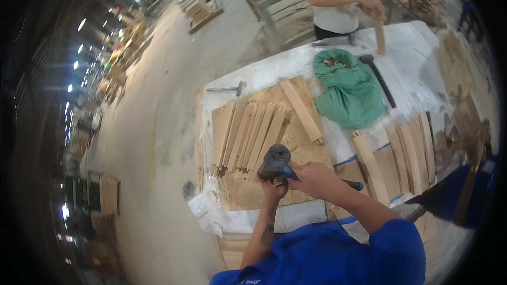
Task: The person repeatedly hammers small wooden dowels into a wooden board using a hammer. The person picks up each dowel, positions it, and strikes it into the board one at a time. The work is performed at a table in a workshop environment.
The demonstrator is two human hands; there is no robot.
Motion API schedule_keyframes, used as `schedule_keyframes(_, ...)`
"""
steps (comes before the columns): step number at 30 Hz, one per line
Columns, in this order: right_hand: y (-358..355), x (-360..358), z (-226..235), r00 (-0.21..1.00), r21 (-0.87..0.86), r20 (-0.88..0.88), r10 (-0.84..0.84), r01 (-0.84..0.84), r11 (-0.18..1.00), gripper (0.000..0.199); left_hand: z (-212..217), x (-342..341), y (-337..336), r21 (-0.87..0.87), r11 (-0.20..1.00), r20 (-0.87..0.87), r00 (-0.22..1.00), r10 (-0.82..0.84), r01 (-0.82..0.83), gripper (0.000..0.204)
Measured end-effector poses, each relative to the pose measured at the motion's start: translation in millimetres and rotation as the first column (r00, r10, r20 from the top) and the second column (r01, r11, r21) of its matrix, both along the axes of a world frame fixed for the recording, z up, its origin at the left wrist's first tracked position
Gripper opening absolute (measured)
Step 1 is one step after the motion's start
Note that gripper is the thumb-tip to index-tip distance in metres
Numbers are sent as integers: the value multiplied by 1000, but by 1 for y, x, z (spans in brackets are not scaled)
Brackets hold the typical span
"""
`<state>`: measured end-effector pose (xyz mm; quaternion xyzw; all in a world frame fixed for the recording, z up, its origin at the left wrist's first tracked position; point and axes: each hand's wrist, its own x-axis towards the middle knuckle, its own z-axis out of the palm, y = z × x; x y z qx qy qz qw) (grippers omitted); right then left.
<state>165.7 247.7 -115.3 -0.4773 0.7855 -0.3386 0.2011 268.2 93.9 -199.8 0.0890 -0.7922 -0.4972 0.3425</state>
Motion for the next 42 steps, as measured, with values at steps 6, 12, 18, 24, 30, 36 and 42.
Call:
schedule_keyframes(6,3,4,9,983,98,181,-18,0,995,48,-47,30,-10,-167,984,194,976,97,-64,59)
schedule_keyframes(12,9,8,-2,968,59,251,3,-18,998,49,-41,21,-2,177,980,65,995,79,-89,45)
schedule_keyframes(18,1,21,-3,976,33,218,-19,12,999,41,-48,27,-13,126,991,75,997,33,-42,39)
schedule_keyframes(24,-5,25,9,975,75,220,-9,-8,997,37,-24,37,-5,-141,987,142,985,93,-73,35)
schedule_keyframes(30,-15,30,3,974,72,220,46,-63,995,44,-28,48,-16,-355,928,155,972,179,-114,39)
schedule_keyframes(36,-14,23,-6,980,51,199,23,-34,998,52,-24,36,-8,-30,992,86,988,125,-123,38)
schedule_keyframes(42,-12,19,-6,966,101,257,-26,0,995,50,-23,27,-3,61,993,176,981,87,-99,36)
